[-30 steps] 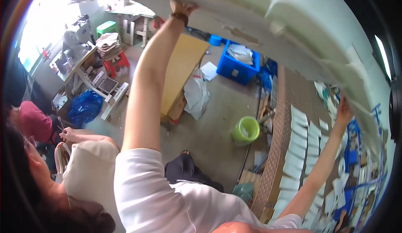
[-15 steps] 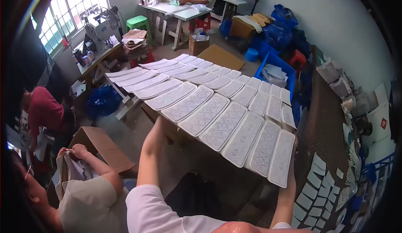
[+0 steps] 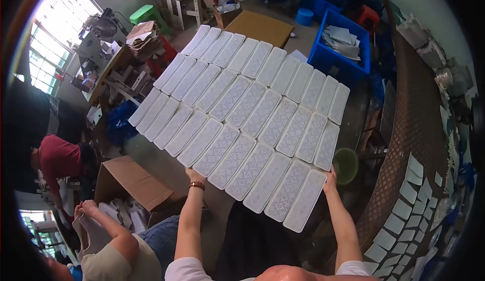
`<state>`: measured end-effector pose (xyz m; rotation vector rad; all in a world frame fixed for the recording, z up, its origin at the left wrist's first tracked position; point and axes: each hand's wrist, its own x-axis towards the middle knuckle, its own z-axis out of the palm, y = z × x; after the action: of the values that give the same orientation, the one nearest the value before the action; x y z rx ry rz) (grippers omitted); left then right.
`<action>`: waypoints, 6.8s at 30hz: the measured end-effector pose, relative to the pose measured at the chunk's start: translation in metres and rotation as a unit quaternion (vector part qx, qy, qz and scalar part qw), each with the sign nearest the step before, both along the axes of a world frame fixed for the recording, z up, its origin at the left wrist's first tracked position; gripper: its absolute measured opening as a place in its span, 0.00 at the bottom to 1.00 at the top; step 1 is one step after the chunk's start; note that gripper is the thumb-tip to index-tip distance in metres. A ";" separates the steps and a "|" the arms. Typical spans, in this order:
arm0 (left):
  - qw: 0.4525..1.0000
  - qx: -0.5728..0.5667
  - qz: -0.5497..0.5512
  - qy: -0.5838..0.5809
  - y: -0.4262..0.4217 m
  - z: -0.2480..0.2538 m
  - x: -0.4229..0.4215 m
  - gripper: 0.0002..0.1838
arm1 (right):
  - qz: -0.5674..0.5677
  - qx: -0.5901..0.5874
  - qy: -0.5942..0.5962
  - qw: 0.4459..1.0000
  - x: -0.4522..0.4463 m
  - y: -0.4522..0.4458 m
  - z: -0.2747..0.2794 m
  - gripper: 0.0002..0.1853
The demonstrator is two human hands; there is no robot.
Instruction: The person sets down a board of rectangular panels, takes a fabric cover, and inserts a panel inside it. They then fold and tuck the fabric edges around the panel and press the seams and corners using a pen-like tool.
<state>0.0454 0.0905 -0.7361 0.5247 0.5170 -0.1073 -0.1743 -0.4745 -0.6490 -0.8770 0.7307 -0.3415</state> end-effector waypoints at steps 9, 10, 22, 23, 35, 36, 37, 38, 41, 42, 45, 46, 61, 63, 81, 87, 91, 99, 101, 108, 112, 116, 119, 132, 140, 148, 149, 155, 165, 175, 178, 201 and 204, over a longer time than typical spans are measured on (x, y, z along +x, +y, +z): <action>0.975 0.165 0.011 0.147 -0.019 -0.018 -0.046 0.42 | -0.035 0.032 -0.032 0.998 0.019 0.000 -0.062 0.35; 0.972 0.163 -0.027 0.169 -0.018 -0.035 -0.066 0.40 | -0.045 0.040 -0.024 0.998 0.017 0.005 -0.065 0.36; 0.996 -0.011 -0.032 0.077 -0.070 -0.172 -0.051 0.29 | -0.057 0.040 -0.024 0.997 0.010 -0.008 -0.078 0.30; 0.997 -0.038 -0.025 0.063 -0.071 -0.180 -0.045 0.29 | -0.060 0.040 -0.023 0.997 0.007 -0.007 -0.080 0.29; 0.994 -0.070 -0.087 0.000 -0.095 -0.207 -0.025 0.28 | -0.044 0.030 -0.012 0.999 0.001 -0.007 -0.074 0.23; 0.994 -0.073 -0.086 -0.003 -0.095 -0.210 -0.024 0.28 | -0.044 0.026 -0.010 0.999 0.000 -0.011 -0.076 0.23; 0.994 -0.074 -0.085 -0.005 -0.095 -0.212 -0.022 0.28 | -0.037 0.032 -0.008 0.999 0.000 -0.012 -0.073 0.23; 0.994 -0.075 -0.084 -0.006 -0.093 -0.215 -0.019 0.28 | -0.033 0.037 -0.006 0.999 0.002 -0.014 -0.071 0.23; 0.993 -0.081 -0.088 -0.014 -0.091 -0.228 -0.011 0.27 | -0.028 0.043 -0.002 0.999 -0.004 -0.015 -0.074 0.22; 0.992 -0.083 -0.090 -0.015 -0.090 -0.230 -0.008 0.27 | -0.024 0.045 -0.008 0.999 -0.004 -0.015 -0.076 0.22; 0.992 -0.085 -0.094 -0.020 -0.090 -0.224 -0.005 0.27 | -0.020 0.043 -0.018 0.999 -0.001 -0.020 -0.075 0.22; 0.992 -0.084 -0.096 -0.019 -0.088 -0.224 -0.005 0.27 | -0.015 0.043 -0.020 0.999 -0.001 -0.018 -0.076 0.22; 0.988 -0.038 -0.126 0.076 -0.061 -0.180 -0.033 0.26 | -0.067 0.046 0.023 0.996 0.000 -0.010 -0.070 0.25; 0.986 -0.024 -0.130 0.096 -0.056 -0.170 -0.035 0.26 | -0.056 0.052 0.038 0.996 -0.003 -0.010 -0.071 0.26; 0.908 0.092 -0.221 0.344 0.000 -0.045 -0.121 0.24 | -0.098 0.236 0.127 0.958 -0.020 0.015 -0.041 0.25; 0.807 0.166 -0.333 0.459 -0.015 0.055 -0.160 0.23 | -0.205 0.140 0.269 0.930 -0.082 0.083 0.028 0.20; 0.765 0.211 -0.460 0.398 -0.020 0.089 -0.160 0.23 | -0.227 0.159 0.273 0.921 -0.139 0.148 0.049 0.16; 0.707 0.250 -0.609 0.258 -0.070 0.127 -0.111 0.21 | -0.383 0.229 0.196 0.873 -0.220 0.234 0.128 0.13; 0.695 0.268 -0.623 0.237 -0.081 0.130 -0.100 0.20 | -0.421 0.228 0.207 0.853 -0.242 0.253 0.141 0.13; 0.676 0.213 -0.686 0.165 -0.115 0.151 -0.085 0.20 | -0.467 0.198 0.291 0.811 -0.271 0.288 0.156 0.11; 0.649 0.252 -0.706 0.128 -0.164 0.175 -0.106 0.20 | -0.510 0.173 0.301 0.787 -0.306 0.306 0.140 0.09; 0.615 0.296 -0.725 0.093 -0.201 0.200 -0.135 0.19 | -0.581 0.249 0.218 0.743 -0.342 0.307 0.120 0.09; 0.590 0.333 -0.732 0.072 -0.218 0.211 -0.159 0.19 | -0.573 0.292 0.215 0.735 -0.361 0.293 0.125 0.12; 0.369 0.352 -0.860 -0.037 -0.372 0.258 -0.338 0.15 | -0.358 0.196 0.254 0.877 -0.405 0.187 0.168 0.17; 0.312 0.358 -0.865 -0.162 -0.412 0.251 -0.360 0.18 | -0.325 0.157 0.246 0.900 -0.423 0.203 0.150 0.16; 0.286 0.315 -0.838 -0.341 -0.505 0.305 -0.364 0.24 | -0.349 0.054 0.291 0.889 -0.421 0.206 0.166 0.14; 0.262 0.311 -0.832 -0.376 -0.514 0.311 -0.367 0.25 | -0.367 0.046 0.298 0.880 -0.420 0.210 0.170 0.13; 0.197 0.165 -0.855 -0.450 -0.561 0.315 -0.375 0.27 | -0.587 0.111 0.270 0.755 -0.412 0.243 0.168 0.15; -0.018 0.014 -0.879 -0.476 -0.593 0.361 -0.451 0.14 | -0.791 0.256 0.327 0.450 -0.333 0.373 0.143 0.15; -0.147 -0.074 -0.846 -0.508 -0.576 0.371 -0.506 0.10 | -0.667 0.424 0.430 0.437 -0.251 0.421 0.084 0.13; -0.186 -0.095 -0.832 -0.514 -0.563 0.363 -0.519 0.12 | -0.658 0.417 0.482 0.402 -0.240 0.407 0.084 0.14; -0.317 -0.252 -0.565 -0.719 -0.501 0.297 -0.606 0.14 | -0.575 0.435 0.480 0.500 -0.303 0.383 0.024 0.70; -0.288 -0.272 -0.544 -0.739 -0.498 0.292 -0.607 0.15 | -0.556 0.434 0.509 0.494 -0.276 0.410 0.014 0.68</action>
<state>-0.5620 -0.4072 -0.4439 0.4638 2.8034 1.1369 -0.4505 -0.0640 -0.6349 0.6947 2.3366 -0.4732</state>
